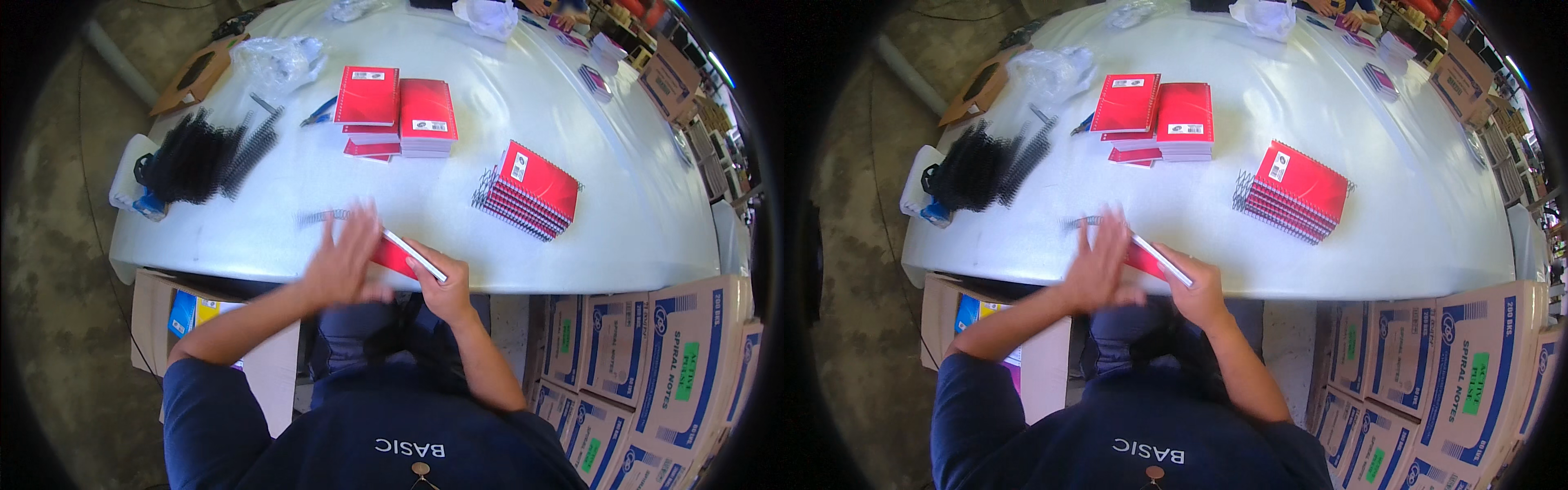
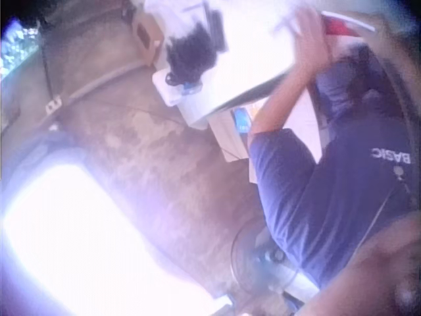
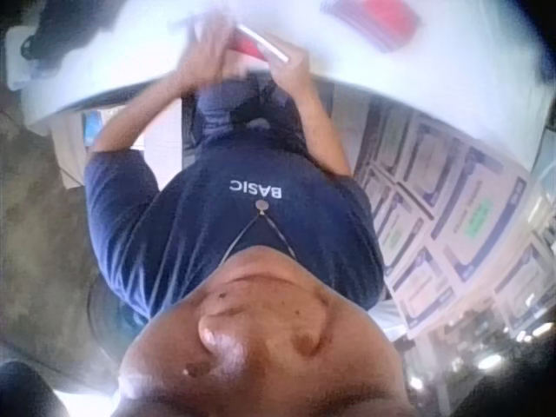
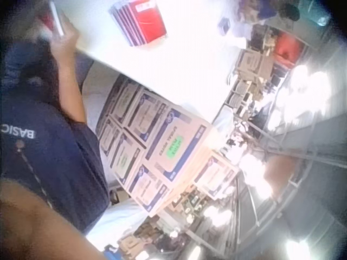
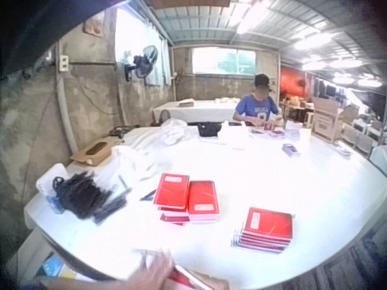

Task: The person picks up a red notebook and a plastic spiral coil, threads the coil through the holes by hand, and adds the finished notebook to a stack.

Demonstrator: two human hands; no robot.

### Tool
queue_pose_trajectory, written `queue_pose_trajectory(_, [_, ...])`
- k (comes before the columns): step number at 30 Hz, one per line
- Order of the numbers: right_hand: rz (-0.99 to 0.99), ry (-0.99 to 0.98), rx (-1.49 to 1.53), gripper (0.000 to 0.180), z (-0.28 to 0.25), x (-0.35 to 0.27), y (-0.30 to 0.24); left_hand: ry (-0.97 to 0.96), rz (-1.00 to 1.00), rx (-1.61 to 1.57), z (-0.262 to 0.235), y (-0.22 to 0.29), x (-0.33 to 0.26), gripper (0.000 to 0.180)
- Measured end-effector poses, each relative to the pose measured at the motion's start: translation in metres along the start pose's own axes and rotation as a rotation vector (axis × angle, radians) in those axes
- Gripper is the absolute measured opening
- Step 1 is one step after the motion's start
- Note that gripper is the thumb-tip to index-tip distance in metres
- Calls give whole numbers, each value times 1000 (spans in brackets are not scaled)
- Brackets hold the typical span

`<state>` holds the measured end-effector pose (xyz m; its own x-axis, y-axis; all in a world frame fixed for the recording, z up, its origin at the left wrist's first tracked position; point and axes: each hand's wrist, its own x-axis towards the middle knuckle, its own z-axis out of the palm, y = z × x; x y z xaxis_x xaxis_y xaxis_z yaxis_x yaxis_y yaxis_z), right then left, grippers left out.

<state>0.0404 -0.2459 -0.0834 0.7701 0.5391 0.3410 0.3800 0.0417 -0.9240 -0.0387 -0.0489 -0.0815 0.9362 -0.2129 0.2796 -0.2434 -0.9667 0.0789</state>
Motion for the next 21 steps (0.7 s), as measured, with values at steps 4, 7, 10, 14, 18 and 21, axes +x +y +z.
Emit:
queue_pose_trajectory(4, [-159,-64,-65,34,8,-5,-6,139,123,297,-11,6,-26,114])
queue_pose_trajectory(7, [-243,-91,-69,41,25,-11,-2,529,-172,87,-13,-46,-5,114])
queue_pose_trajectory(10, [-179,-61,-27,42,25,-17,3,97,-23,75,38,8,-60,111])
queue_pose_trajectory(14, [-178,-118,-74,43,16,-12,-2,392,-114,103,-2,-4,-36,88])
queue_pose_trajectory(18, [-294,-107,-53,46,21,-4,-4,598,-222,14,-19,-18,18,103])
queue_pose_trajectory(21, [-335,-70,-114,40,14,0,-8,10,32,77,39,15,-58,117])
